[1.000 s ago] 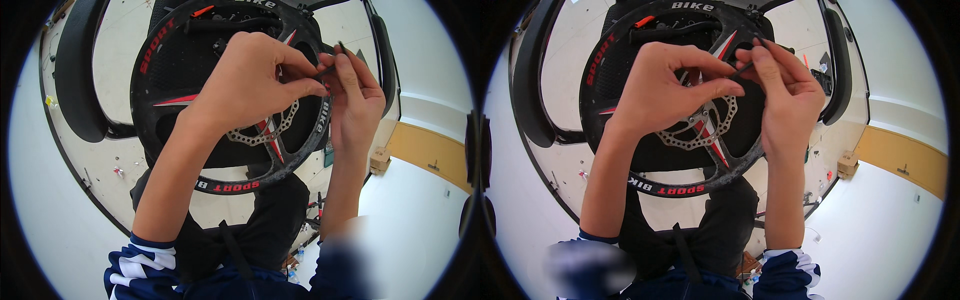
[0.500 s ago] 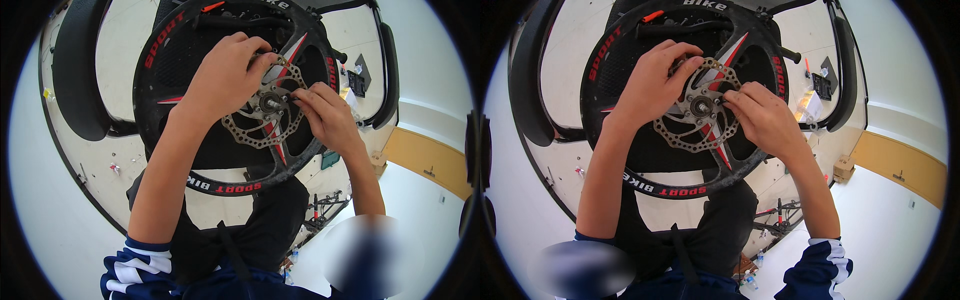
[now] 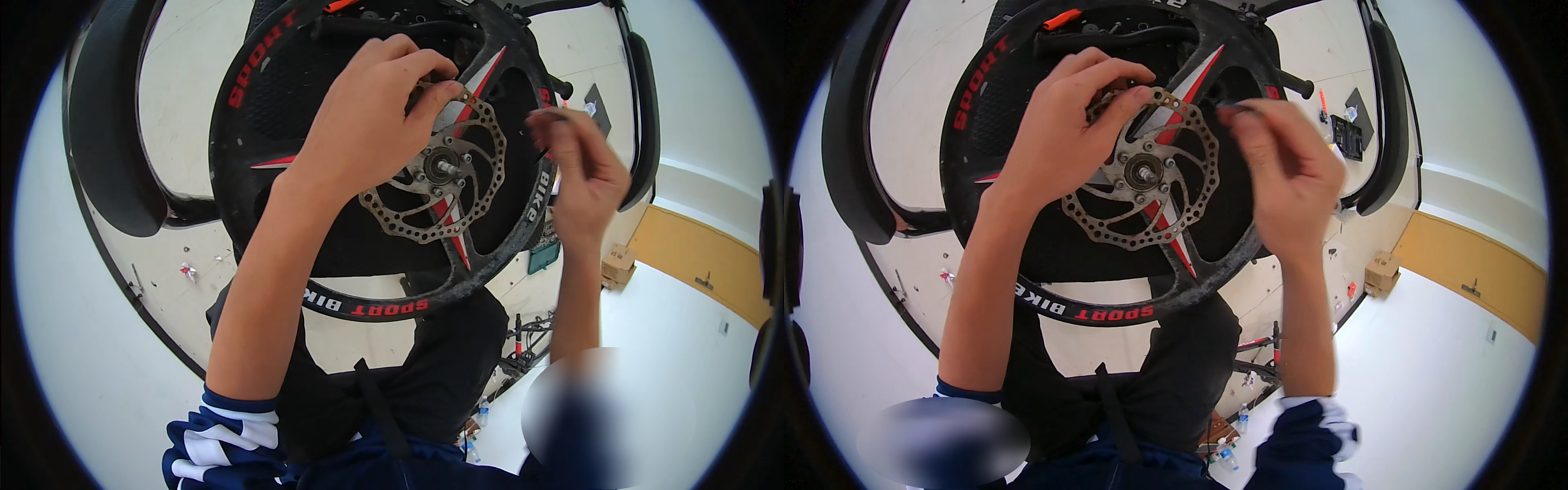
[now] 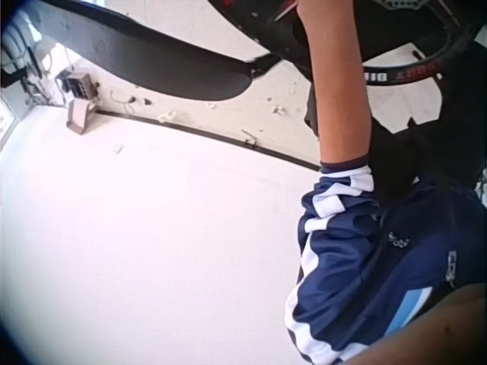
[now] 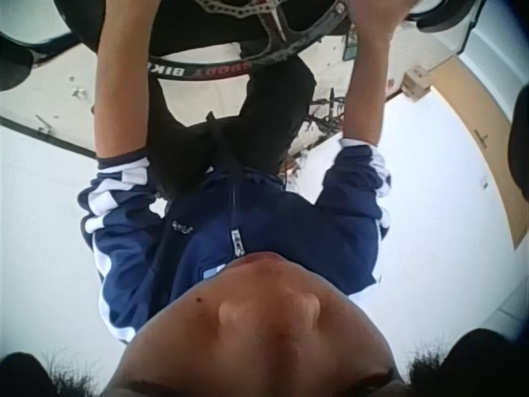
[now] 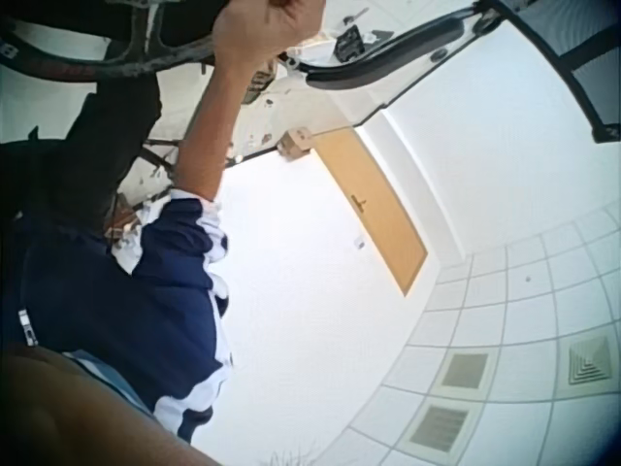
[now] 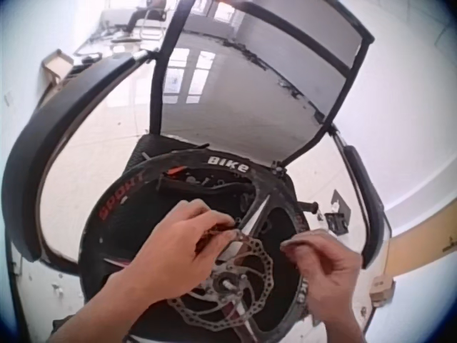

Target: The person uses an Allen key to tighten bolts on a bicycle disc brake rotor mounted on a wheel. They rotate the rotor to access each bolt and tighten them sequentially. The wheel is held in a stand during the process.

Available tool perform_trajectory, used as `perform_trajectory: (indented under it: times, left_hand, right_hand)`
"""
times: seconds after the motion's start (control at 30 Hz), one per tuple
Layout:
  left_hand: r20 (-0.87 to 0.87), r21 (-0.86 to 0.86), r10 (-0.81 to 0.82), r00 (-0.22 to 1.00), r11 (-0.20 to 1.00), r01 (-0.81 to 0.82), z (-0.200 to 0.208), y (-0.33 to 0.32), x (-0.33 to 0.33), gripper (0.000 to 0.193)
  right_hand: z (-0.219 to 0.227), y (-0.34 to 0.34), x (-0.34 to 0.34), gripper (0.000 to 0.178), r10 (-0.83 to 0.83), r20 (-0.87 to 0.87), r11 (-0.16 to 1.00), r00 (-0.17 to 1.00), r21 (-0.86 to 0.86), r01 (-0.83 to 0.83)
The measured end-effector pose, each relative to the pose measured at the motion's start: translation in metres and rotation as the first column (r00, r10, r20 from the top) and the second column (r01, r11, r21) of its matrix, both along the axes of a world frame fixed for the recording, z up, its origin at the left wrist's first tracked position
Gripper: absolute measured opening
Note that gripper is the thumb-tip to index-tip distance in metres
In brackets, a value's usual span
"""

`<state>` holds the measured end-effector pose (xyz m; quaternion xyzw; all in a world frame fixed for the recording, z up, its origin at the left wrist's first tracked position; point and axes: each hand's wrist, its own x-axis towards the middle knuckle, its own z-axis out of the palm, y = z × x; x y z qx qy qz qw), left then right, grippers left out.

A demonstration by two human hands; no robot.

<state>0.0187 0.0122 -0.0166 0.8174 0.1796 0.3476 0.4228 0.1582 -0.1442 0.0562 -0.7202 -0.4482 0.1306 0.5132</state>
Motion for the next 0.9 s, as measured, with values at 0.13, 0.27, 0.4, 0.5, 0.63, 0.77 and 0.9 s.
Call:
perform_trajectory:
  times: [0.13, 0.27, 0.4, 0.5, 0.63, 0.77, 0.9]
  left_hand:
    - [0.136, 0.099, -0.1, 0.986, 0.991, 0.087, 0.012, 0.0, 0.005, 0.014]
    - [0.127, 0.048, -0.235, 0.964, 0.972, 0.231, 0.013, -0.004, 0.005, 0.013]
    - [0.044, 0.086, -0.27, 0.962, 0.96, 0.266, 0.016, -0.004, 0.004, 0.013]
    - [0.059, 0.099, -0.294, 0.954, 0.953, 0.288, 0.015, -0.008, 0.002, 0.014]
    - [0.026, 0.105, -0.322, 0.946, 0.942, 0.318, 0.021, -0.008, 0.005, 0.014]
    - [0.002, 0.059, -0.367, 0.93, 0.929, 0.366, 0.031, -0.01, 0.009, 0.016]
    - [-0.002, -0.036, -0.381, 0.925, 0.924, 0.381, 0.029, -0.013, 0.01, 0.018]
  right_hand:
    - [0.0, 0.003, -0.017, 0.02, -0.19, -0.098, 0.957, 0.977, 0.202, 0.206]
    - [-0.017, 0.012, -0.036, 0.031, -0.171, -0.128, 0.961, 0.977, 0.196, 0.194]
    - [-0.032, 0.015, -0.03, 0.023, -0.174, -0.213, 0.922, 0.961, 0.309, 0.235]
    - [-0.038, 0.012, -0.026, 0.023, -0.164, -0.211, 0.913, 0.964, 0.339, 0.229]
    - [-0.037, 0.006, -0.025, 0.015, -0.114, -0.199, 0.93, 0.973, 0.324, 0.175]
    - [-0.03, -0.008, -0.021, 0.016, -0.099, 0.029, 0.962, 0.995, 0.257, 0.088]
    - [-0.017, -0.014, -0.029, 0.022, -0.061, 0.095, 0.991, 0.994, 0.121, 0.05]
